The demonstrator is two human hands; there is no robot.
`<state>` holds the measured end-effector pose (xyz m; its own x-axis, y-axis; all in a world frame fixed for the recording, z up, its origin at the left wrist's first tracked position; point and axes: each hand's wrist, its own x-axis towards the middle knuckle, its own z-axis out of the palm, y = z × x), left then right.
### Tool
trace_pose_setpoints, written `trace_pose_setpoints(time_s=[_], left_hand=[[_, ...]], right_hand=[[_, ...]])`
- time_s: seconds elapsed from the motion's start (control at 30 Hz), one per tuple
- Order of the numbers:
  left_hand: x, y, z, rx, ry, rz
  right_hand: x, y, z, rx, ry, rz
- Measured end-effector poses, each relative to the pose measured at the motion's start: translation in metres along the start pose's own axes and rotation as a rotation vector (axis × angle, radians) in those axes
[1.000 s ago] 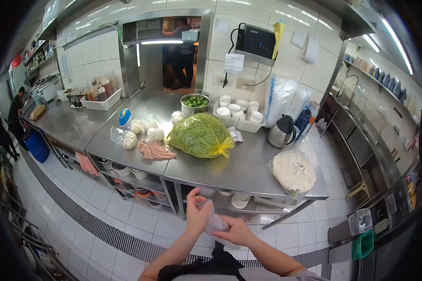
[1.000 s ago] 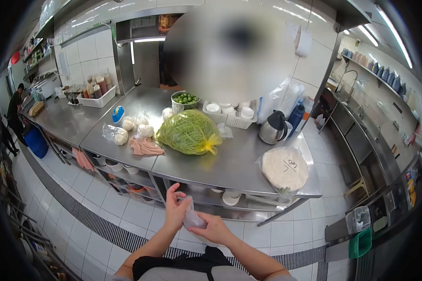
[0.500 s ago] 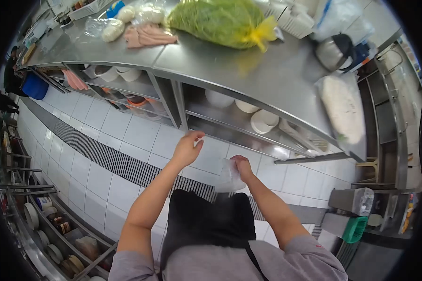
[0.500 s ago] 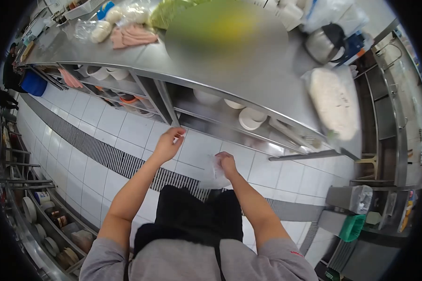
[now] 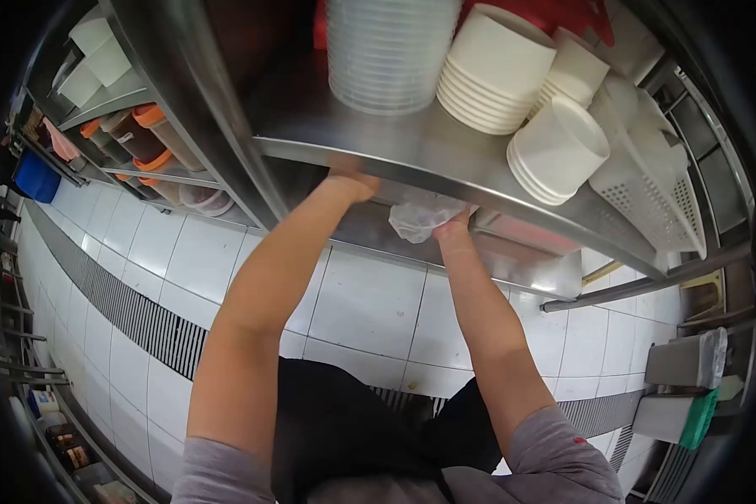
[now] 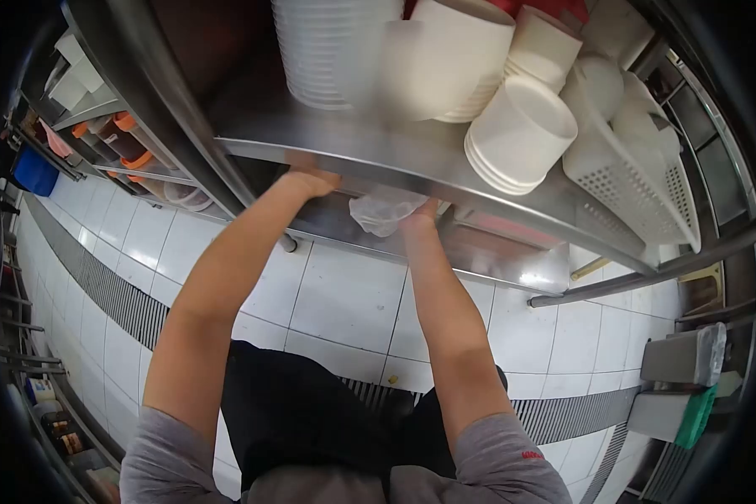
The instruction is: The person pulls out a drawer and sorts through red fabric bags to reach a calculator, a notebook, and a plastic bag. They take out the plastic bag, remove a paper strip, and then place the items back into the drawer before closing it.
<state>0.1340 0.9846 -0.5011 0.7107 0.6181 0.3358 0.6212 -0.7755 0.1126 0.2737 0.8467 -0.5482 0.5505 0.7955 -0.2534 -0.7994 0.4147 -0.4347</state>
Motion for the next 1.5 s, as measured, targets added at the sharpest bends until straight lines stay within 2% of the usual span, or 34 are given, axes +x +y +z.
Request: trace_pose_setpoints(time_s=[0.03,0.07,0.13,0.2,0.27,0.33,0.4,0.47,0.53,0.63,0.7,0.87,0.9,0.97,1.0,1.03,1.1,1.17,1.23,1.3,1.37,1.43,1.5], left_hand=[[0.017,-0.011,0.033,-0.696,0.135,0.007],[0.03,-0.017,0.048,-1.392,0.261,0.018],[0.035,-0.021,0.041,-1.341,0.236,0.034],[0.033,-0.03,0.031,-1.246,0.185,0.019],[0.029,-0.02,0.011,-1.131,0.158,0.043],[0.024,-0.013,-0.007,-1.023,0.139,0.068],[0.025,-0.009,-0.018,-0.922,0.114,0.076],[0.023,-0.007,-0.02,-0.828,0.069,0.059],[0.027,-0.009,-0.02,-0.73,0.012,0.033],[0.026,-0.006,-0.025,-0.572,-0.065,0.006],[0.02,0.003,-0.037,-0.458,-0.09,0.002],[-0.005,0.017,-0.069,-0.181,-0.145,-0.015],[-0.016,0.016,-0.064,-0.188,-0.148,-0.025],[-0.064,0.011,-0.047,-0.348,0.117,0.126],[-0.093,0.014,-0.052,-0.482,0.221,0.106],[-0.124,0.014,-0.062,-0.491,0.191,0.08],[-0.176,0.012,-0.086,-0.579,-0.09,-0.019],[-0.213,0.02,-0.101,-0.621,-0.411,0.009],[-0.23,0.044,-0.108,-0.664,-0.663,0.213],[-0.239,0.079,-0.106,-0.674,-0.662,0.428],[-0.247,0.108,-0.079,-0.463,-0.597,0.611],[-0.248,0.118,-0.04,-0.368,-0.566,0.681],[-0.243,0.119,-0.034,-0.282,-0.539,0.749]], right_hand=[[-0.001,-0.004,0.001,0.031,-0.056,0.01],[-0.016,-0.007,0.023,0.02,0.019,0.02],[-0.015,0.004,0.016,-0.029,0.024,-0.07],[-0.02,0.014,-0.021,-0.09,0.056,-0.141],[-0.021,0.023,-0.065,-0.158,-0.35,-0.009],[-0.095,0.028,-0.041,-0.089,-0.253,0.073],[-0.15,0.043,-0.07,0.059,-0.341,0.138],[-0.232,0.048,-0.034,-0.202,0.272,0.139],[-0.281,0.061,-0.066,-0.209,0.249,0.273],[-0.341,0.068,-0.061,-0.261,0.3,0.412],[-0.357,0.077,-0.074,-0.016,0.297,0.649],[-0.36,0.08,-0.071,-0.16,0.305,0.692],[-0.358,0.078,-0.069,-0.239,0.274,0.676],[-0.352,0.066,-0.051,-0.255,0.255,0.725],[-0.351,0.063,-0.04,-0.251,0.233,0.767],[-0.353,0.059,-0.038,-0.333,0.266,0.803],[-0.359,0.033,-0.014,-0.518,0.168,0.829],[-0.36,0.003,-0.001,-0.831,-0.073,0.371],[-0.34,-0.035,0.011,-1.026,0.054,0.159],[-0.308,-0.064,0.007,-0.849,0.152,-0.019],[-0.295,-0.08,0.044,-0.728,0.283,-0.211],[-0.293,-0.092,0.051,-0.694,0.242,-0.251],[-0.296,-0.096,0.049,-0.664,0.209,-0.285]])
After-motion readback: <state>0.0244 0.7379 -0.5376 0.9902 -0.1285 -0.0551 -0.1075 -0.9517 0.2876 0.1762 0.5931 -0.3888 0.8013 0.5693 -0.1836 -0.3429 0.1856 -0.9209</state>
